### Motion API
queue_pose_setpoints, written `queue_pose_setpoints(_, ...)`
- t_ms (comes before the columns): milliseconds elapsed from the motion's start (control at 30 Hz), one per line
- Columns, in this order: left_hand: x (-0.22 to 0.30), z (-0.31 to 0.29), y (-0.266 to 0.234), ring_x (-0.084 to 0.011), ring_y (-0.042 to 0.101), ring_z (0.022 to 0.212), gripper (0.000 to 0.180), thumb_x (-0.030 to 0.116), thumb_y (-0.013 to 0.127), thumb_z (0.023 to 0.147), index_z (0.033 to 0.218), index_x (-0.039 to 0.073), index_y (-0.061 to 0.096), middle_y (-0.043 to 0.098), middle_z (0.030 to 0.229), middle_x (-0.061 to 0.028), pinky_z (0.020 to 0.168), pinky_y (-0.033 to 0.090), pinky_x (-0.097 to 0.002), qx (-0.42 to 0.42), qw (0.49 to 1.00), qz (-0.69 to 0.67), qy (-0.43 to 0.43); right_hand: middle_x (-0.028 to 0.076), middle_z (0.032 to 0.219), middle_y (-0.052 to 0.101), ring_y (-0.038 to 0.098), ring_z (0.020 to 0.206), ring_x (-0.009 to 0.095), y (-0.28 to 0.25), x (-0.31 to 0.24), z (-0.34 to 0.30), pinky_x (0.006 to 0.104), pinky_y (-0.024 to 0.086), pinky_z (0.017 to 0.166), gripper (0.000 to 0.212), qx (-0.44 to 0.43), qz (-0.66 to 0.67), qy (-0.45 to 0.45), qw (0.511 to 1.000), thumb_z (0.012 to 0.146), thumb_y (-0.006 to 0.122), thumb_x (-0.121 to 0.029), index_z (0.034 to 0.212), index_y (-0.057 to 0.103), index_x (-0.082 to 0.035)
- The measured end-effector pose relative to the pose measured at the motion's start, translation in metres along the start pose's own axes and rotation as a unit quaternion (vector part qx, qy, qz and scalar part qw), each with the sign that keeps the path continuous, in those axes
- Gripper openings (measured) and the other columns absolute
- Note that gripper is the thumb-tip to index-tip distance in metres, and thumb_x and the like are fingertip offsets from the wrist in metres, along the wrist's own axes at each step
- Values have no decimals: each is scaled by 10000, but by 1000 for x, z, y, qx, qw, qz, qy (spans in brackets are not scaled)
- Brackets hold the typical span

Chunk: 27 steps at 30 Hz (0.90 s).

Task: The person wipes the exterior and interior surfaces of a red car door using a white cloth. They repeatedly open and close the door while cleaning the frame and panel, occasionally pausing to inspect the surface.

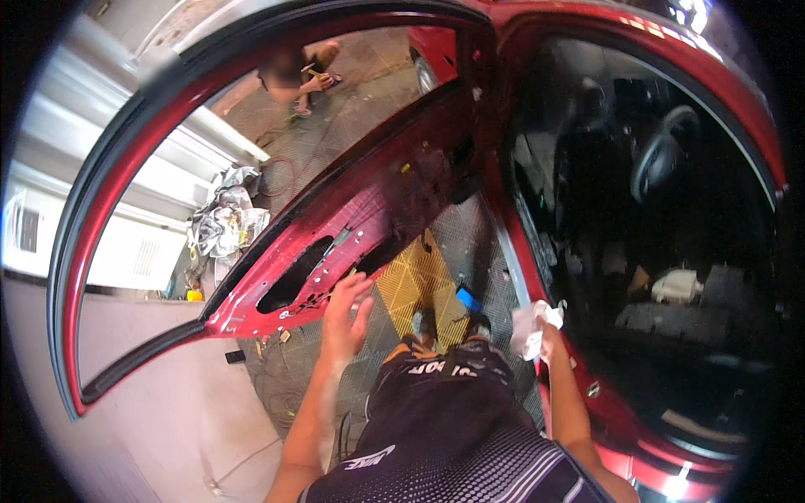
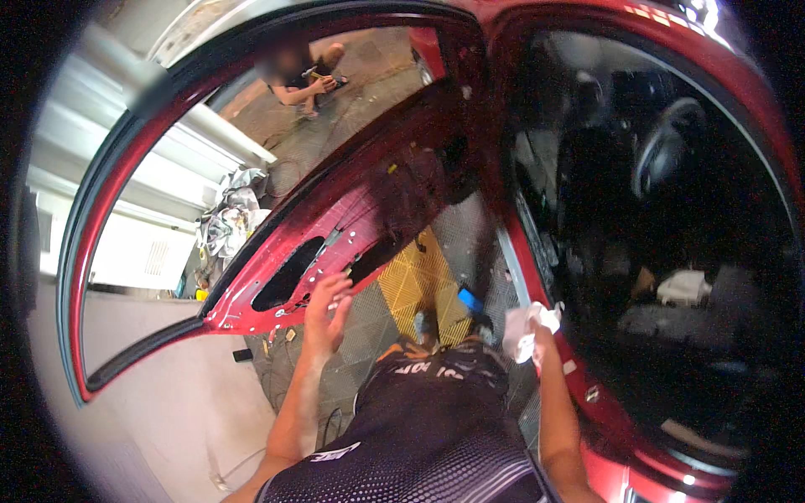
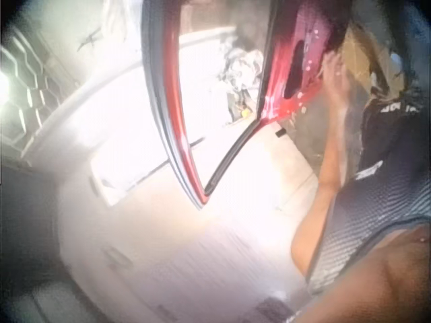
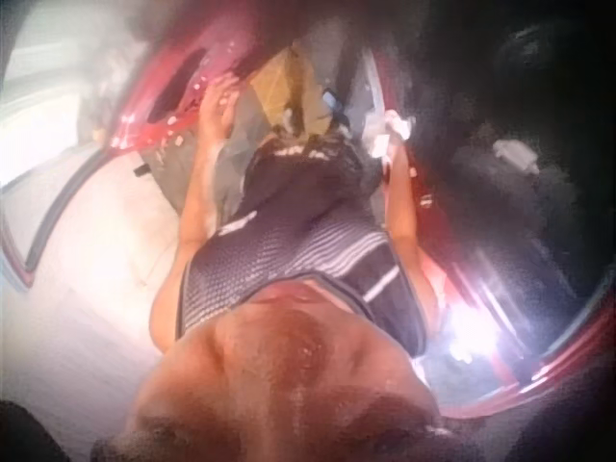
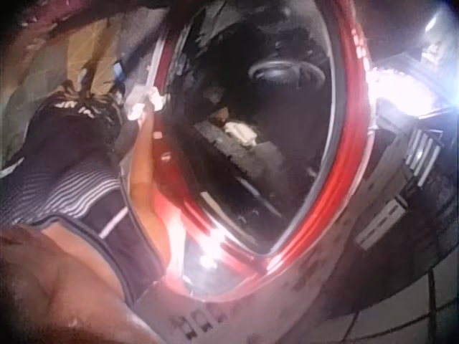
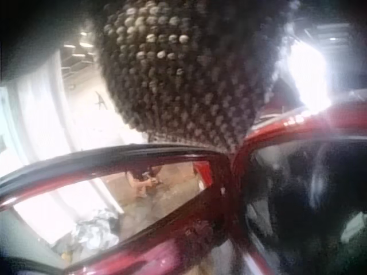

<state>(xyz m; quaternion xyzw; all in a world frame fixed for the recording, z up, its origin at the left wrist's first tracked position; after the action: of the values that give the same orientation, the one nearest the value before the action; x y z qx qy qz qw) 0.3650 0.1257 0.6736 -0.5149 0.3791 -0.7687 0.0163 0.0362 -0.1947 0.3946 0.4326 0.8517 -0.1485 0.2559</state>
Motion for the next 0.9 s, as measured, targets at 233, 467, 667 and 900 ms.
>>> queue_pose_setpoints(233,13,113,-36,-315,541,1165,249,5,617,859,1104,36,648,559,1278,-167,917,461,-346,68,958,157,232,91,1161,630,623,1051,208,-21,66,-15,362,531,861,297,42,461,-146,874,948,524,-122,1233,559,-46)
queue_pose_setpoints(467,-64,207,-62,-257,491,1220,284,99,558,951,1226,37,598,493,1357,-152,935,445,-350,113,947,252,163,97,1189,618,616,1057,211,-2,36,-12,331,504,864,369,277,149,-202,927,876,572,-56,1242,554,-12)
queue_pose_setpoints(667,-119,232,-82,-216,417,1317,504,396,372,1016,1395,74,457,453,1427,-102,1072,306,-375,85,982,157,-56,299,1235,541,521,1142,439,6,79,189,460,422,983,418,348,-428,-335,764,810,584,-14,1212,531,88)
queue_pose_setpoints(900,-107,224,-76,-273,367,1346,685,551,338,971,1463,76,338,400,1460,-118,1103,268,-423,125,950,237,-163,212,1162,565,515,1100,416,76,65,343,555,376,961,321,283,-566,-359,686,810,622,-155,1086,607,7)
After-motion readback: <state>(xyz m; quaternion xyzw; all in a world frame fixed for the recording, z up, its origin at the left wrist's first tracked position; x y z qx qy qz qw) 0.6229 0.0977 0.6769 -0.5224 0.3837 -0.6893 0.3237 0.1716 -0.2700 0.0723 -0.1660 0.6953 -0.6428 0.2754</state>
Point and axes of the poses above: each hand's wrist, its own z-axis towards the middle knuckle, its own y-axis out of the palm, x = y × z, the point moved 1 cm from there along z, towards the middle knuckle
